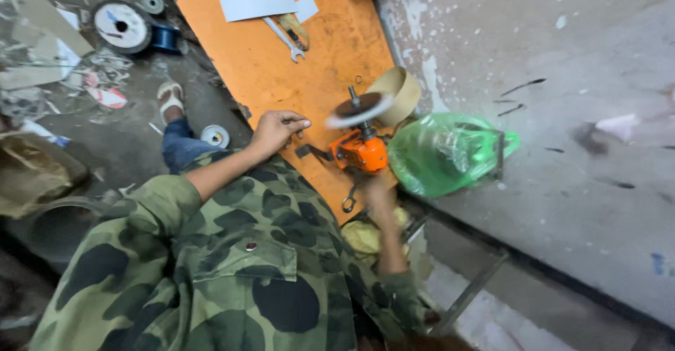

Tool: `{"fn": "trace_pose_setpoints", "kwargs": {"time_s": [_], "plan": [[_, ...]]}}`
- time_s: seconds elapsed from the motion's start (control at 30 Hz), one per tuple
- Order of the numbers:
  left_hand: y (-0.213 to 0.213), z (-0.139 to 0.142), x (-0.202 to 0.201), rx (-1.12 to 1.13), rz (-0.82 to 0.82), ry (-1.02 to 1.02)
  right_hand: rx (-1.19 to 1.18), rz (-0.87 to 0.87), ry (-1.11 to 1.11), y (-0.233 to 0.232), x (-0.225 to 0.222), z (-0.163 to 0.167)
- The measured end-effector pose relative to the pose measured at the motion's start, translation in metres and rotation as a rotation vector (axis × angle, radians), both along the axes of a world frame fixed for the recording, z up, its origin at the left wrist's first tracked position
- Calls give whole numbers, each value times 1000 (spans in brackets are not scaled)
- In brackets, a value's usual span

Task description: The person assembles a small coil-winding jig from metal plates and a bolt, then uses a hand crank to wind copper wire onto a cylindrical former. After winding, the person removes the coil and inspects it.

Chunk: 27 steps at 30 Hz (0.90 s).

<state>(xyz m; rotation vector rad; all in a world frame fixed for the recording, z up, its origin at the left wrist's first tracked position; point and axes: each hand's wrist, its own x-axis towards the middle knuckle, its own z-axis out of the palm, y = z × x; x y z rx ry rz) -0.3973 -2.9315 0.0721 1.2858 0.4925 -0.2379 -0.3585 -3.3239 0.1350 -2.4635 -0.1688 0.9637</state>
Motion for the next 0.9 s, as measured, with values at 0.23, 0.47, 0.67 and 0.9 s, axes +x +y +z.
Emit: {"fn": "trace_pose_setpoints", "kwargs": {"time_s": [0.23, 0.47, 0.67, 0.9], "plan": [[-3, -13, 3, 34, 10, -18, 89, -43, 98, 4, 17, 39], [-5, -16, 2, 66, 50, -100, 249, 573, 440, -2, 12, 24], [-4, -11, 2, 26, 24, -45, 4, -116, -96, 5, 20, 11], [-1, -13, 2, 14, 21, -18, 294, 243, 53, -6, 26, 66]]}}
